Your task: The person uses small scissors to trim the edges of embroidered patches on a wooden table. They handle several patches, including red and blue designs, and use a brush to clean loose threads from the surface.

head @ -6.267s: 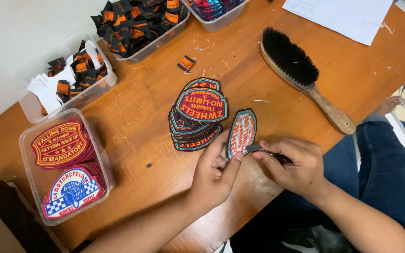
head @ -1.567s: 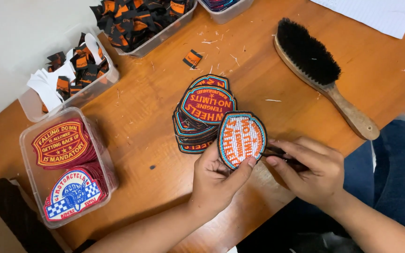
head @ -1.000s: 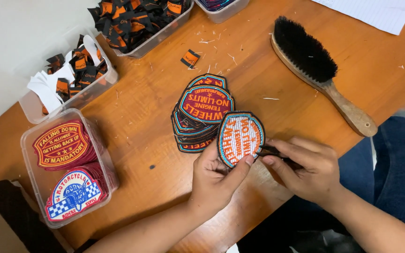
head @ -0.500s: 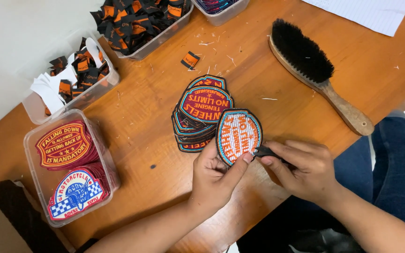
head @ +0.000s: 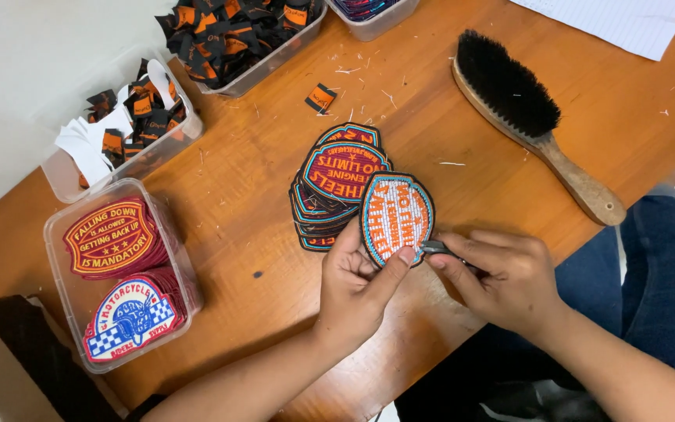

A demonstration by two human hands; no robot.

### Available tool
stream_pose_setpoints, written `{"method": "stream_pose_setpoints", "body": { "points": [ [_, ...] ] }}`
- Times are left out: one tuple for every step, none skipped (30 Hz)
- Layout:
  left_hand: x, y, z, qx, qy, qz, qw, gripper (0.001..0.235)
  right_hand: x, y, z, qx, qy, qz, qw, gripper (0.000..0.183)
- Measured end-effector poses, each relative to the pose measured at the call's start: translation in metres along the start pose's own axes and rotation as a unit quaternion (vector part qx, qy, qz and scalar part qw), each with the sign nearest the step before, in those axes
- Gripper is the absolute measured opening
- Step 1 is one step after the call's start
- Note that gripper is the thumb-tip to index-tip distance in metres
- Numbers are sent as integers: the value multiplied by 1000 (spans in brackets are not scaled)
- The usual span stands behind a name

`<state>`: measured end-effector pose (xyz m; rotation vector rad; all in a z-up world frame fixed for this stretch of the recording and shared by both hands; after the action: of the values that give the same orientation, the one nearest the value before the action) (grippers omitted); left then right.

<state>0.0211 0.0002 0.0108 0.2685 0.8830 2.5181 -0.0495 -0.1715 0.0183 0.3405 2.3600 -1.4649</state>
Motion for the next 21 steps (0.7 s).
{"method": "stream_pose_setpoints", "body": {
  "points": [
    [0, 0, 0, 0, 0, 0, 1000, 37, 0, 0, 0, 0, 0, 0, 1000, 19],
    [0, 0, 1, -2, -2, 3, 1000, 37, 0, 0, 0, -2, 3, -1, 1000, 18],
    [0, 0, 1, -4, -3, 6, 1000, 36, -1, 0, 0, -4, 6, -2, 1000, 16],
    [0, -1, 0, -4, -4, 6, 1000, 36, 1, 2, 1, -4, 6, -2, 1000, 16],
    [0, -1, 0, 5, -3, 4, 1000, 39, 2, 3, 3, -8, 17, -10, 1000, 17],
    [0, -1, 0, 14, -2, 2, 1000, 41, 3, 3, 5, -10, 27, -17, 999, 19],
    [0, -1, 0, 14, -2, 2, 1000, 41, 2, 2, 5, -10, 27, -17, 999, 19],
    [0, 0, 0, 9, -3, 0, 1000, 40, 1, 1, 6, -36, 22, -25, 999, 19],
    [0, 0, 0, 3, -4, -2, 1000, 38, 0, -1, 7, -63, 17, -34, 997, 19],
    [1, 1, -1, 4, -3, -4, 1000, 38, 0, -3, 8, -61, 17, -32, 997, 19],
    [2, 1, -2, 1, -1, -10, 1000, 37, 0, -4, 9, -68, 23, -34, 997, 18],
    [4, 2, -3, -2, 0, -17, 1000, 36, 1, -6, 10, -74, 30, -35, 996, 20],
    [4, 3, -2, -1, 0, -19, 1000, 36, 4, -7, 13, -73, 30, -33, 996, 20],
    [3, 3, -1, -19, -4, -8, 1000, 36, 6, -7, 16, -81, 49, -24, 995, 23],
    [3, 3, 0, -37, -7, 3, 999, 35, 8, -7, 19, -89, 67, -16, 994, 26],
    [4, 3, 0, -37, -6, 1, 999, 35, 11, -5, 21, -89, 65, -14, 994, 26],
    [5, 2, -1, -37, -4, 2, 999, 35, 14, -3, 22, -108, 99, -25, 989, 29],
    [5, 2, -2, -37, -3, 1, 999, 35, 17, -2, 25, -125, 133, -36, 983, 32],
    [6, 2, -4, -36, -2, -2, 999, 35, 14, -1, 23, -124, 132, -33, 983, 32],
    [7, 2, -6, -38, 4, -24, 999, 35, 11, 0, 20, -126, 131, -43, 982, 31],
    [8, 3, -8, -39, 9, -46, 998, 36, 8, 1, 18, -128, 130, -52, 982, 35]
  ]
}}
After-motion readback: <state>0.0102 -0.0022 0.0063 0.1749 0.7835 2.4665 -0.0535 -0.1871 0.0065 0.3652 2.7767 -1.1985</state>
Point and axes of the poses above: each hand's wrist, its own x-axis away from the middle knuckle, its own y-axis out of the palm, z = x × y, the point moved 1 cm from there along -x, towards the middle knuckle, and after that the axes turned 13 degrees about x, right-handed, at the moved point
